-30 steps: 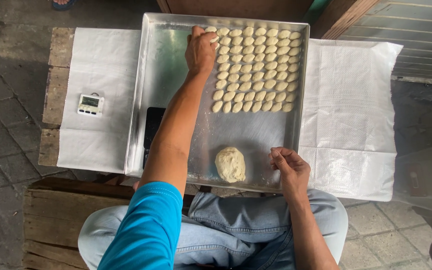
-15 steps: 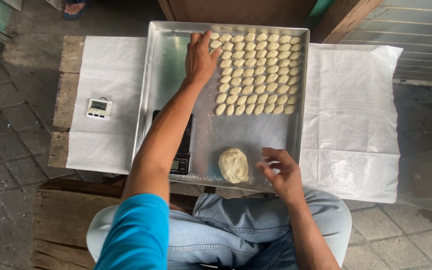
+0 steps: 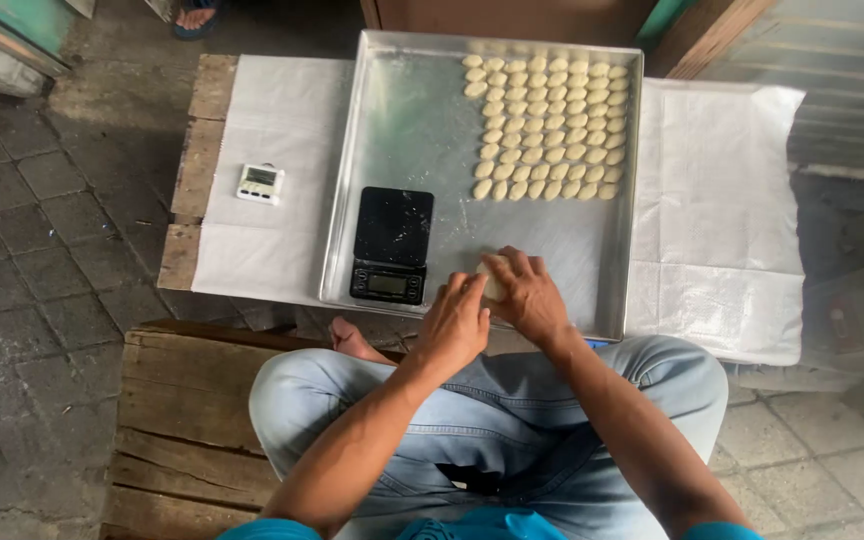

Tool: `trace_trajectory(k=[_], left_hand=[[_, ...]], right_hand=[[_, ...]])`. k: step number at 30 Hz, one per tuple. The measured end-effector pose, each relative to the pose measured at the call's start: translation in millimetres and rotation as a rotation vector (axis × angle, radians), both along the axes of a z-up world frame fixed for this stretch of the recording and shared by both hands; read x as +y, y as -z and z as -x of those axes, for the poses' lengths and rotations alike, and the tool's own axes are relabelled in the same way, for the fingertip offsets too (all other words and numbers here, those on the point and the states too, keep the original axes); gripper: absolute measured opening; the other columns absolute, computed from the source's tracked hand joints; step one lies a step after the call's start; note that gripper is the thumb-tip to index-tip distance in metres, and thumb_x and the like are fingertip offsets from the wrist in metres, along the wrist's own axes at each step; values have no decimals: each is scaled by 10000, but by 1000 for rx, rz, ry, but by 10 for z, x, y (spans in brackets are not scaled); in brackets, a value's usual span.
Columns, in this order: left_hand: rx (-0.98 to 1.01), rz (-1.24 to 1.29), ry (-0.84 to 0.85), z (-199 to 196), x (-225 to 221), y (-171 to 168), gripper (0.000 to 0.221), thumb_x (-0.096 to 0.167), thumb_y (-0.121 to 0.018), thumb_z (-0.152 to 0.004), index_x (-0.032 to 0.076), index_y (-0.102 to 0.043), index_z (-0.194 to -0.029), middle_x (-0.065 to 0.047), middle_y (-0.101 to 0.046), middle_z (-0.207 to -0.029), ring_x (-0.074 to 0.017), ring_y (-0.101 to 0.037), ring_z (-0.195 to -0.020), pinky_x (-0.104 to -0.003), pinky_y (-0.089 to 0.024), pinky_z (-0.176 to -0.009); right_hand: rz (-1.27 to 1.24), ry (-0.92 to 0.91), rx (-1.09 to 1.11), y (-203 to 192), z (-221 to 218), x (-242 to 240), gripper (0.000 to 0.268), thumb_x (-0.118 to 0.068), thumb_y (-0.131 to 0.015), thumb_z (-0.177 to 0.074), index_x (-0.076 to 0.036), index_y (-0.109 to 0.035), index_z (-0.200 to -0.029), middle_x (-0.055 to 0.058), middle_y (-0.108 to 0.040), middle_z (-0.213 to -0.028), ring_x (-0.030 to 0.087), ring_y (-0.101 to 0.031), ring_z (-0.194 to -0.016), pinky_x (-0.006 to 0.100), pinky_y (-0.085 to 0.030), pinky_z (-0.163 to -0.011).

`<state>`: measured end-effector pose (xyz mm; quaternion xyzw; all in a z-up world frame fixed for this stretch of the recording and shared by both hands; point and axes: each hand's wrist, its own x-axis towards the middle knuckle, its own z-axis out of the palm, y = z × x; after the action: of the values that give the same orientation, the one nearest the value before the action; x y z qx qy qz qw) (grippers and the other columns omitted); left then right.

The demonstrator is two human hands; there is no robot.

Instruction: Shaping small portions of dough into balls and arranging them on a metal tray

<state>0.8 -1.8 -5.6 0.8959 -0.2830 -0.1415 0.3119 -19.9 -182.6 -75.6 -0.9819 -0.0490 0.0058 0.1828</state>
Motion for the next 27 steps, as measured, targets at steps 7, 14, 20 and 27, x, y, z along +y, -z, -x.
trace_trajectory(k=[7,14,20,27], left_hand=[[184,389,-296,-199,-209,187,744,424,-666,-924,-58,-468,-1455,-317,-547,-1278,-535,-601,-1177,-556,-502,-1005],[812,702,-589,-188,-381,-166,871,623,-657,-953,-51,-415,-1449,-333,-549,-1341,-446,-591,-1273,-523,-568,-948],[864,655,-728,-314,-393,194,936,649,-690,-888,-39,-381,-1443,-359,-556,-1335,-447,-615,-1240,-516,-614,-885],[789,656,-700,-273,-410,314,894,562,-740,-896,-111,-415,-1385,-353,-577,-1225,-470,-663,-1124,-504,-649,-769]], right_hand=[[-940,653,102,-49,-247,-203,578,-475,-798,-869,-94,-617,-1264,173,-657,-976,289,-634,-892,437,-509,-762],[-909,550,-20,-1010,191,264,436,-356,-619,-1045,-87,-637,-1387,247,-600,-1358,491,-610,-1217,522,-558,-939],[-718,561,-124,-890,376,349,428,-116,-870,-862,38,-701,-1223,204,-695,-1095,414,-712,-1054,479,-631,-808],[-958,708,-152,-646,282,308,464,-189,-934,-792,11,-731,-1158,151,-745,-991,230,-735,-964,347,-602,-799]])
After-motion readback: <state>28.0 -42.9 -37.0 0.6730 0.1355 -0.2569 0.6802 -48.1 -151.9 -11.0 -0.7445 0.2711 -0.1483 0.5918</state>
